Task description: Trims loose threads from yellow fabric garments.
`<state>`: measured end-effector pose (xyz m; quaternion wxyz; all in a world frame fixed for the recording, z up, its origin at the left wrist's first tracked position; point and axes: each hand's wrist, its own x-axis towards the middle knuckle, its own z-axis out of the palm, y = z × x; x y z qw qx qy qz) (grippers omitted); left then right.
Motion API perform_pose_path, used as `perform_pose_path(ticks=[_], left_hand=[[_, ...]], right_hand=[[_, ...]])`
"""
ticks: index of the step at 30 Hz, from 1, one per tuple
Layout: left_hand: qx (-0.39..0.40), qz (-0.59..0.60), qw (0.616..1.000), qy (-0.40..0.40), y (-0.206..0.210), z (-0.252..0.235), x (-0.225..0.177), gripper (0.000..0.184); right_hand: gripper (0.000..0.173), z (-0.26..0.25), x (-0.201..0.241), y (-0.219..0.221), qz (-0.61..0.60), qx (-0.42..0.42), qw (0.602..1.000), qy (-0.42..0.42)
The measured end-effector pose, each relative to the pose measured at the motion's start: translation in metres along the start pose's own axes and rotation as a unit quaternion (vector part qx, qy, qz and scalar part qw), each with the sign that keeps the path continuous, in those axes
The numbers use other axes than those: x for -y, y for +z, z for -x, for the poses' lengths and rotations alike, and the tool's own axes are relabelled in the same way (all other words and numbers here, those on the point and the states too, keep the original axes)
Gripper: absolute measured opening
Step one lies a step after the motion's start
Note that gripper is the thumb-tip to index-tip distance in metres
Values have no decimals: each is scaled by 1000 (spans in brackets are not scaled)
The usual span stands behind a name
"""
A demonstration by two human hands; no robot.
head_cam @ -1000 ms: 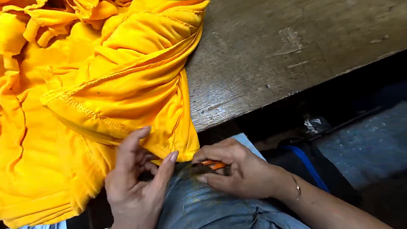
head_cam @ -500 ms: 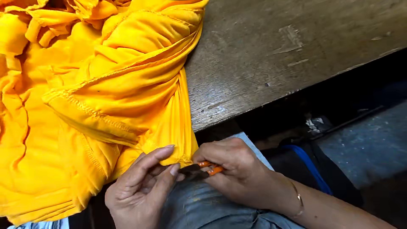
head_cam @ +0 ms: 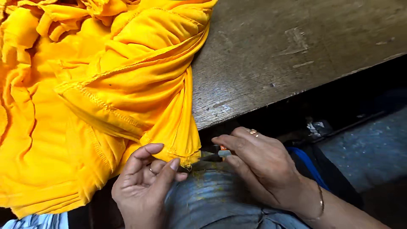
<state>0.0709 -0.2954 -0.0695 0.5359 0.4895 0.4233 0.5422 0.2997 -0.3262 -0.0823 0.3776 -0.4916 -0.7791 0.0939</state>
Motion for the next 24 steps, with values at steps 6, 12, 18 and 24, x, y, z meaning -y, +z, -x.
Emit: perform_pose_path(ticks=[6,12,18,24], left_hand=[[-14,57,997,-53,4,3,-8,43],[-41,82,991,-98,10,5,-11,46],[-42,80,991,-95,13,7,-13,49],[-46,61,994,-79,14,7,-15,51]], right_hand=[[37,9,0,11,66,-43,997,-23],[35,0,1,17,58,-57,995,-49],[34,-6,2,18,59,-56,995,-57],[32,-8,2,18,64,-69,993,-74]])
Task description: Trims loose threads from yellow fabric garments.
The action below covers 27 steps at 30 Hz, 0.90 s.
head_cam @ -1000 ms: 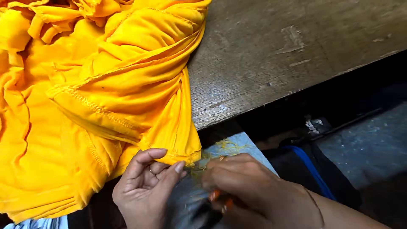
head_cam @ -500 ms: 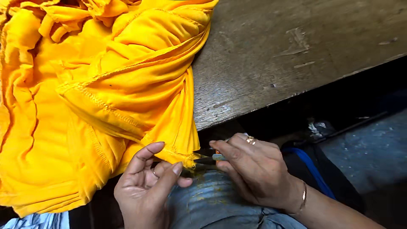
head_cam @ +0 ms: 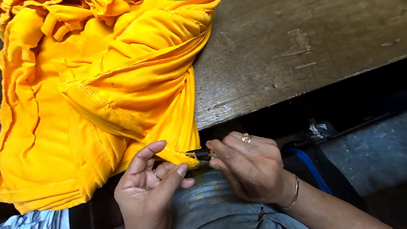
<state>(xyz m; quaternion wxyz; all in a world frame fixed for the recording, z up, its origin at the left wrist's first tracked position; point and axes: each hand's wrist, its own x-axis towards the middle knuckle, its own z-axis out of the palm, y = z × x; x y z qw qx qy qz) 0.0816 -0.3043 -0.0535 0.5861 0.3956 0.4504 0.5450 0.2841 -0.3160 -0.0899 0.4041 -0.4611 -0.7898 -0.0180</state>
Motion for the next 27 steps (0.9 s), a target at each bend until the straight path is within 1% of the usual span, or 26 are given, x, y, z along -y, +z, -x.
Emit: perform_pose_path(ticks=[3,6,9,15,19,22,24,27], left_hand=[[0,-19,1000,11,-1,0,0,51],[8,-22,1000,10,-1,-1,1,47],[14,-27,999,17,0,0,1,49],[23,-52,997,51,-2,0,4,55],[35,-53,997,53,-4,-1,8,38],[23,-36,998,55,-3,-4,7,29],[10,-16,999,44,-1,-5,7,27],[-6,6,1000,23,1,-4,6,34]], right_hand=[[32,1,-2,-1,4,0,1000,-4],[33,2,-3,0,9,-4,1000,0],[34,-1,-2,1,11,0,1000,5],[32,-2,-3,2,-1,3,1000,-3],[31,1,-5,4,-7,2,1000,3],[33,2,-6,4,-20,6,1000,11],[36,2,-6,3,-22,10,1000,18],[37,1,-7,2,-38,16,999,12]])
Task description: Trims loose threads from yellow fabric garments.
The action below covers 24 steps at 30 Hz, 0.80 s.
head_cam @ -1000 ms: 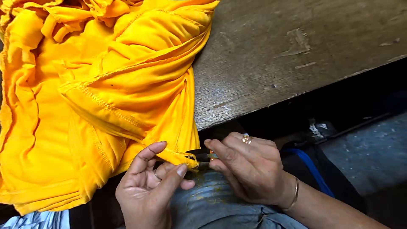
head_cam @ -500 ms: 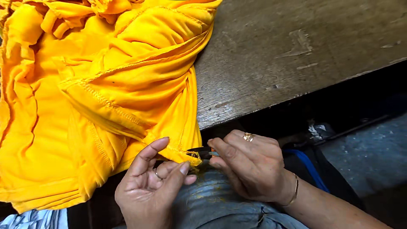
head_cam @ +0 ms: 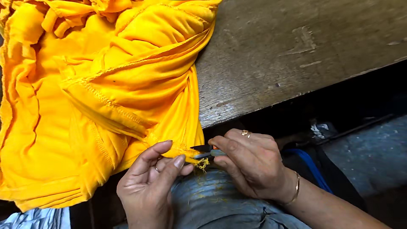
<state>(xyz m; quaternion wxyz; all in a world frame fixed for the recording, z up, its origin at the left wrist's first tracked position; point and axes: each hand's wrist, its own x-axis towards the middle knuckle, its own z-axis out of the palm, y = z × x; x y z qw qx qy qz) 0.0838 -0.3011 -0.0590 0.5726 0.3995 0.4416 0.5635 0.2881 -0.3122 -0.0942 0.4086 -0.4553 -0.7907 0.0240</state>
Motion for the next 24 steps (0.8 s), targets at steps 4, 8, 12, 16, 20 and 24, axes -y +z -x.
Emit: perform_pose_path(ticks=[4,8,12,16,20,24], left_hand=[[-3,2,1000,5,0,1,0,40],[22,-5,999,28,-1,2,4,42],[25,10,999,30,0,2,7,44],[11,15,1000,23,1,3,7,47],[15,24,999,15,1,3,8,46],[26,53,998,-10,2,2,6,40]], right_hand=[[37,0,1,0,-11,0,1000,1],[36,-2,3,0,-19,-3,1000,9],[34,-5,7,1,-22,-2,1000,14],[32,-6,9,0,3,-4,1000,9],[31,-4,9,0,21,-9,1000,14],[33,-4,9,1,-3,-9,1000,26]])
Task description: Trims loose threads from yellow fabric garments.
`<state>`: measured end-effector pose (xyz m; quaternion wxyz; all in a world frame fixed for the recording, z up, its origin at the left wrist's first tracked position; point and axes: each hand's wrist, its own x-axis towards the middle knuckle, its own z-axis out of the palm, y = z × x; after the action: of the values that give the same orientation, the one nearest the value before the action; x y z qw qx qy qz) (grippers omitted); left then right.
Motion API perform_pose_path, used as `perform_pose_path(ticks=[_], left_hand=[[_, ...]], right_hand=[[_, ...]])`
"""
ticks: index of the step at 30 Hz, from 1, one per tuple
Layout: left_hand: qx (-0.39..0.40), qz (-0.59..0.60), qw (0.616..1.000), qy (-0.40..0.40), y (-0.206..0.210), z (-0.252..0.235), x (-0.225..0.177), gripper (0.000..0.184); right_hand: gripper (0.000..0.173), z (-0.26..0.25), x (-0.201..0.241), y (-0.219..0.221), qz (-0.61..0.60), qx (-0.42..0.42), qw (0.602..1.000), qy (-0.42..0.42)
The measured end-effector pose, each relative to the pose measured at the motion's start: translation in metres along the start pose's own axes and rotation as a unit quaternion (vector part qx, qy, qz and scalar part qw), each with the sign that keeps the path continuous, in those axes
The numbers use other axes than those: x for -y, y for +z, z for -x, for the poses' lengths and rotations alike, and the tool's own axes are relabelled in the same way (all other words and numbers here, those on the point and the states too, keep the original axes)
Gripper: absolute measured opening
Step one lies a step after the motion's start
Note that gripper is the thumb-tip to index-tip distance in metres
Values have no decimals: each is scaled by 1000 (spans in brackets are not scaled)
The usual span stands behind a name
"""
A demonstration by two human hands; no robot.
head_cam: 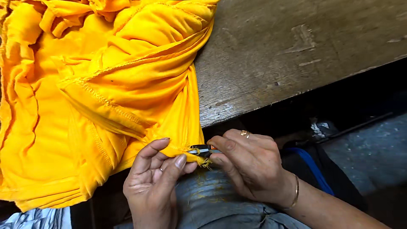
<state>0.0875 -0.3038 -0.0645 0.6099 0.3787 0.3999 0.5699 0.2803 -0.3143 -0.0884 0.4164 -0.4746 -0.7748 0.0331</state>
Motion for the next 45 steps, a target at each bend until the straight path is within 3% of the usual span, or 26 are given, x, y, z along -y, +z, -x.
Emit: perform_pose_path(ticks=[11,29,38,45], left_hand=[[-26,46,996,-75,1,-1,-2,42],[1,46,997,-54,2,-1,0,44],[6,30,998,-52,2,2,2,45],[-7,30,998,-57,1,1,-1,30]], right_hand=[[33,1,-4,-2,-7,9,1000,-6],[36,1,-2,0,25,-10,1000,-8],[30,-1,-1,4,22,-14,999,-20],[38,3,-13,-14,-19,7,999,-35]])
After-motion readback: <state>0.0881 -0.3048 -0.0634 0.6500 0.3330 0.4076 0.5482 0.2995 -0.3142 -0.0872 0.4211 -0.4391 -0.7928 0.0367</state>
